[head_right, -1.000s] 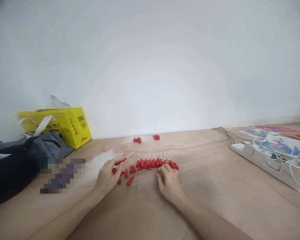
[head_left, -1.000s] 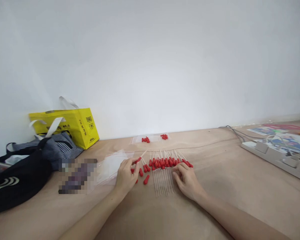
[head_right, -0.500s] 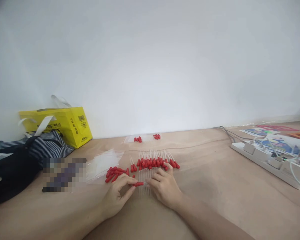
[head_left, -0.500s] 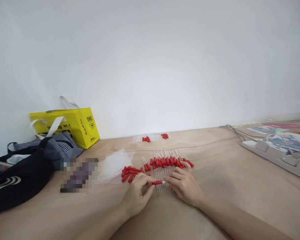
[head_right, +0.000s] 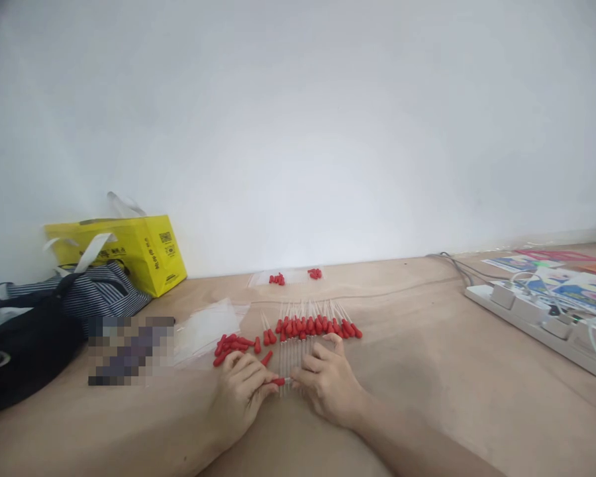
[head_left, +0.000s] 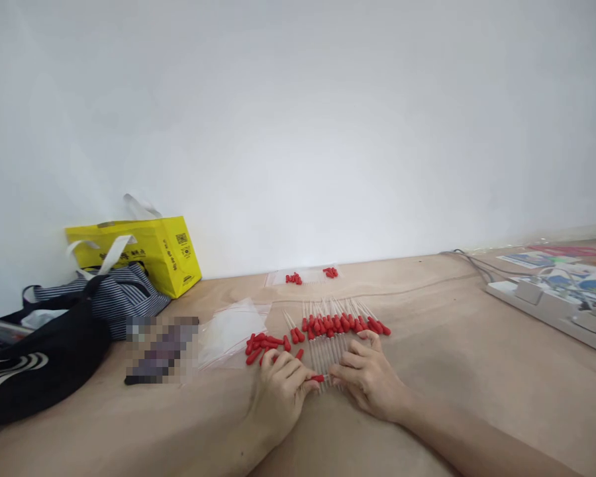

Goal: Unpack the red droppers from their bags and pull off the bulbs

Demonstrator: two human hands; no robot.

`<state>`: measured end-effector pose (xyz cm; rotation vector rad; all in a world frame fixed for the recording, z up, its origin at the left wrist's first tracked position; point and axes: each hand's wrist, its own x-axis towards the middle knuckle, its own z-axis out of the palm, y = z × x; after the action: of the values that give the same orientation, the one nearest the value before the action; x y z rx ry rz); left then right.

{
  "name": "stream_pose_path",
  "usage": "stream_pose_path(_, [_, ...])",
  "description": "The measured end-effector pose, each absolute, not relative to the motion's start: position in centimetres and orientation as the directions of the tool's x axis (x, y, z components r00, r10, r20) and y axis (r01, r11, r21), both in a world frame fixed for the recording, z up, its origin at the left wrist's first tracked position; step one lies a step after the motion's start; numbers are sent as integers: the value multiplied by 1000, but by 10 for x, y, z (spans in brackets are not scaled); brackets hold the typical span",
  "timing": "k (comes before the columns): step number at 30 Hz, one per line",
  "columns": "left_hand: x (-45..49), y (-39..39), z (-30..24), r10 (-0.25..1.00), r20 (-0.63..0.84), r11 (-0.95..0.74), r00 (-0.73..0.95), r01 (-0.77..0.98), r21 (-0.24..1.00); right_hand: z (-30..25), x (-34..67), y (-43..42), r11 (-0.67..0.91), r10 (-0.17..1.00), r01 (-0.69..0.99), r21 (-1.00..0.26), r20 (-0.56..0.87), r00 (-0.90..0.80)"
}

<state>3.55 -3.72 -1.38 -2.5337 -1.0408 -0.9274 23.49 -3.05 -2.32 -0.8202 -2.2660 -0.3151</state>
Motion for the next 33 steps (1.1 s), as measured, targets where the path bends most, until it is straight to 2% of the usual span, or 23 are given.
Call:
stream_pose_path(4, [37, -39, -14, 555, 619, -706, 556, 708, -3, -20, 233, -34, 768, 508, 639, -39, 644, -572])
stream_pose_path(8, [27, -37, -13, 616, 593, -664, 518, 747, 38, -23, 241, -33, 749, 552, 656, -95, 638, -537])
stream_pose_path(12, [2, -33, -11, 673, 626, -581, 393, 805, 120, -31, 260, -26, 649, 643, 741, -173, 645, -413])
stream_pose_path(18, [-6, -31, -11, 656, 684, -649, 319, 701, 296, -40, 263, -19, 570, 727, 774, -276, 609, -317])
stream_pose_path(24, [-11, -22, -11, 755, 626, -519, 193, 760, 392, -50, 263, -16, 472, 778, 789, -392, 606, -165])
stream_pose_path(28, [-10, -15, -7, 783, 602, -448, 159, 816, 367, -54, 258, -11, 423, 791, 820, -386, 598, -127])
stream_pose_path(33, [0, -9, -3, 811, 521, -444, 267, 861, 248, -50, 247, -11, 419, 827, 814, -403, 539, -158])
